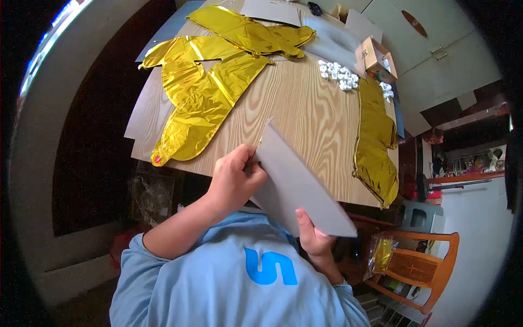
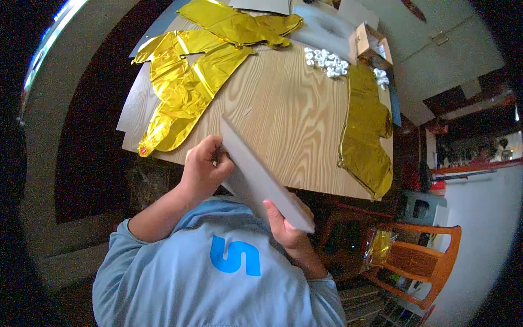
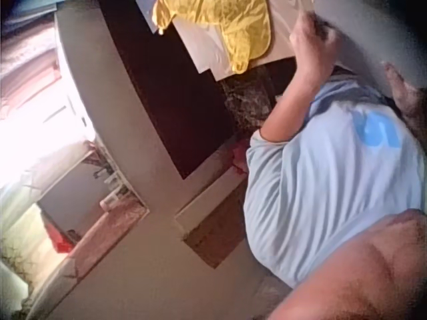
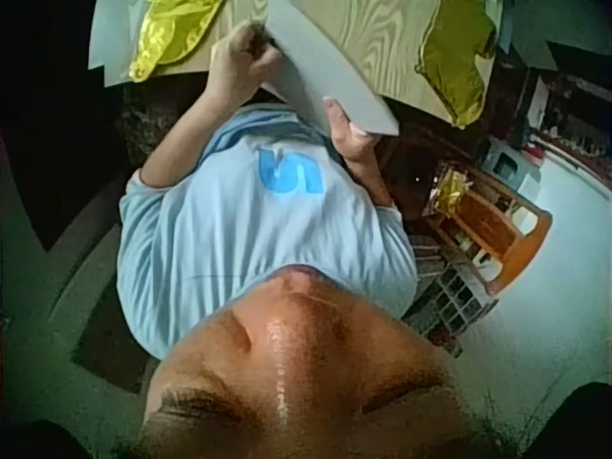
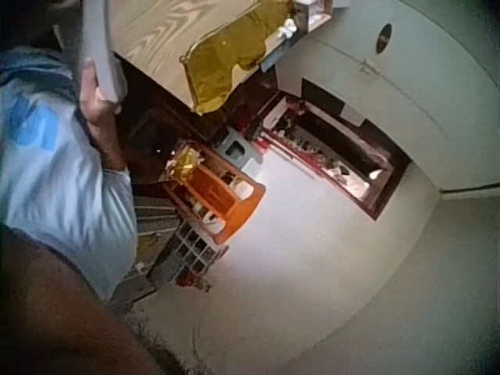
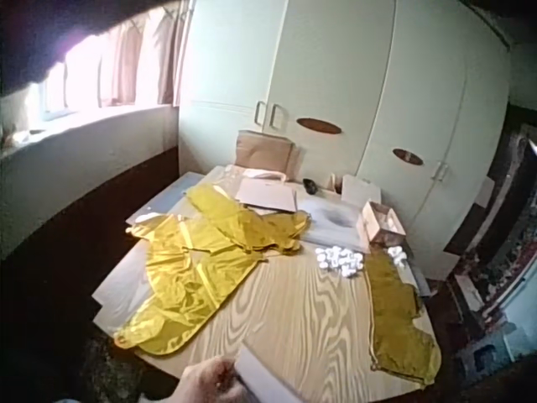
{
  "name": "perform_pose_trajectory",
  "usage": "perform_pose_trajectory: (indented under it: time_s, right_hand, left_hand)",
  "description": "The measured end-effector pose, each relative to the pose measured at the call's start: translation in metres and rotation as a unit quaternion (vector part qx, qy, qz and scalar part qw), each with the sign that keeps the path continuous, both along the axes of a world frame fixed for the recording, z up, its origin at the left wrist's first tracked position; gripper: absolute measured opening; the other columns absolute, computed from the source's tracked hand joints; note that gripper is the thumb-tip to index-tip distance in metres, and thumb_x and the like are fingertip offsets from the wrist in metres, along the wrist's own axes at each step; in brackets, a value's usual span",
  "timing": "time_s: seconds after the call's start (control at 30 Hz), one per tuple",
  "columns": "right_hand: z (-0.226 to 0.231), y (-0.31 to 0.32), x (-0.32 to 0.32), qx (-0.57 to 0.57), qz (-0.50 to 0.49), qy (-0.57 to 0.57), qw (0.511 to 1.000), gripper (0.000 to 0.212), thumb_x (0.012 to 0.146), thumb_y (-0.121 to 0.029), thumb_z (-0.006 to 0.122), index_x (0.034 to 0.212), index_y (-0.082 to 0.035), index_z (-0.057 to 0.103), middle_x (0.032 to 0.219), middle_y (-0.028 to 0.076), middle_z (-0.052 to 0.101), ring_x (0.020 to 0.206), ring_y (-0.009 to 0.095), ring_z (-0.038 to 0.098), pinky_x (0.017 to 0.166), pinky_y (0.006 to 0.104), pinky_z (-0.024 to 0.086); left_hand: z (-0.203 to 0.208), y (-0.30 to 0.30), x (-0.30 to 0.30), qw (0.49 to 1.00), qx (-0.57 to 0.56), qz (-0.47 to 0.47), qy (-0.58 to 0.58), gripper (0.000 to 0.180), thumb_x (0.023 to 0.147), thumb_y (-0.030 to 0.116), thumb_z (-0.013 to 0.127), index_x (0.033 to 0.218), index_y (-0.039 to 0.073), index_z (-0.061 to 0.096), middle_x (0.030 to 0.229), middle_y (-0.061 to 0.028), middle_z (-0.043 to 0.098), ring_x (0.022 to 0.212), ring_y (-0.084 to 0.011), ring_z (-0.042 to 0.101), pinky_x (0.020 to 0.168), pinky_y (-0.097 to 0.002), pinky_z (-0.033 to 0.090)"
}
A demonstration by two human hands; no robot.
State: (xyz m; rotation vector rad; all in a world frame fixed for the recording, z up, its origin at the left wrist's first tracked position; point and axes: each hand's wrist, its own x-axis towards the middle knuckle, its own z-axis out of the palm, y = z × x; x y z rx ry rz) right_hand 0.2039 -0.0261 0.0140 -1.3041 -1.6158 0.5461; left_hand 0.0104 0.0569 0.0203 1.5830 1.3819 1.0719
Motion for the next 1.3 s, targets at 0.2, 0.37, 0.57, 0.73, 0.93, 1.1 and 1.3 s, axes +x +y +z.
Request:
perform_pose_trajectory:
  time_s: [0.2,0.37,0.57,0.73,0.93,1.1,1.3]
  right_hand:
    - [-0.009,0.009,0.012,-0.028,0.005,0.216,0.976,0.029,0.08,-0.007,0.071,0.105,0.001,0.061,0.102,0.007,0.063,0.093,0.016,0.058,0.086,0.0312,0.045]
    - [-0.011,0.013,0.021,-0.077,0.04,0.32,0.944,0.033,0.079,-0.008,0.072,0.109,-0.002,0.06,0.105,0.005,0.062,0.097,0.017,0.056,0.089,0.0314,0.043]
    - [-0.032,0.008,0.035,-0.139,0.076,0.378,0.912,0.049,0.077,-0.01,0.071,0.122,-0.001,0.051,0.114,0.007,0.058,0.103,0.019,0.055,0.094,0.0332,0.04]
    - [-0.039,0.007,0.033,-0.189,0.068,0.443,0.874,0.053,0.076,-0.011,0.074,0.123,-0.003,0.052,0.115,0.008,0.058,0.106,0.021,0.054,0.094,0.0357,0.039]
    - [-0.054,0.009,0.031,-0.221,0.068,0.475,0.849,0.059,0.073,-0.014,0.076,0.124,-0.003,0.05,0.117,0.009,0.058,0.106,0.023,0.054,0.095,0.0376,0.039]
    - [-0.058,0.008,0.028,-0.224,0.075,0.474,0.848,0.054,0.073,-0.013,0.075,0.122,-0.003,0.052,0.116,0.009,0.059,0.107,0.023,0.054,0.094,0.0386,0.039]
    - [-0.054,0.01,0.024,-0.228,0.097,0.479,0.842,0.052,0.074,-0.012,0.074,0.121,-0.003,0.053,0.116,0.009,0.059,0.107,0.023,0.055,0.094,0.0392,0.04]
  left_hand:
    - [0.003,0.006,-0.021,0.912,-0.192,-0.181,-0.313,0.024,0.082,0.002,0.055,0.105,-0.002,0.058,0.089,-0.0023,0.063,0.075,-0.0077,0.057,0.069,-0.0241,0.048]
    - [0.008,0.014,-0.04,0.824,-0.348,-0.225,-0.386,0.023,0.086,0.002,0.057,0.108,-0.004,0.062,0.095,-0.0036,0.065,0.086,-0.0099,0.062,0.078,-0.0232,0.05]
    - [0.002,0.017,-0.046,0.736,-0.385,-0.309,-0.463,0.023,0.086,0.002,0.061,0.109,-0.003,0.061,0.101,-0.0087,0.066,0.093,-0.0156,0.064,0.083,-0.0287,0.052]
    - [-0.015,0.016,-0.044,0.683,-0.394,-0.343,-0.51,0.027,0.084,0.0,0.062,0.111,-0.002,0.06,0.103,-0.0101,0.066,0.093,-0.0176,0.065,0.083,-0.0303,0.052]
    - [-0.016,0.012,-0.042,0.638,-0.424,-0.313,-0.562,0.025,0.082,-0.001,0.063,0.107,-0.001,0.062,0.101,-0.0106,0.067,0.091,-0.0186,0.065,0.082,-0.0329,0.052]
    - [-0.024,0.011,-0.045,0.644,-0.423,-0.318,-0.552,0.023,0.081,-0.001,0.064,0.103,-0.001,0.063,0.098,-0.0111,0.067,0.089,-0.0185,0.066,0.081,-0.0328,0.052]
    - [-0.023,0.011,-0.045,0.635,-0.407,-0.331,-0.567,0.021,0.08,-0.002,0.064,0.101,-0.001,0.063,0.095,-0.0107,0.068,0.087,-0.0174,0.066,0.081,-0.0313,0.052]
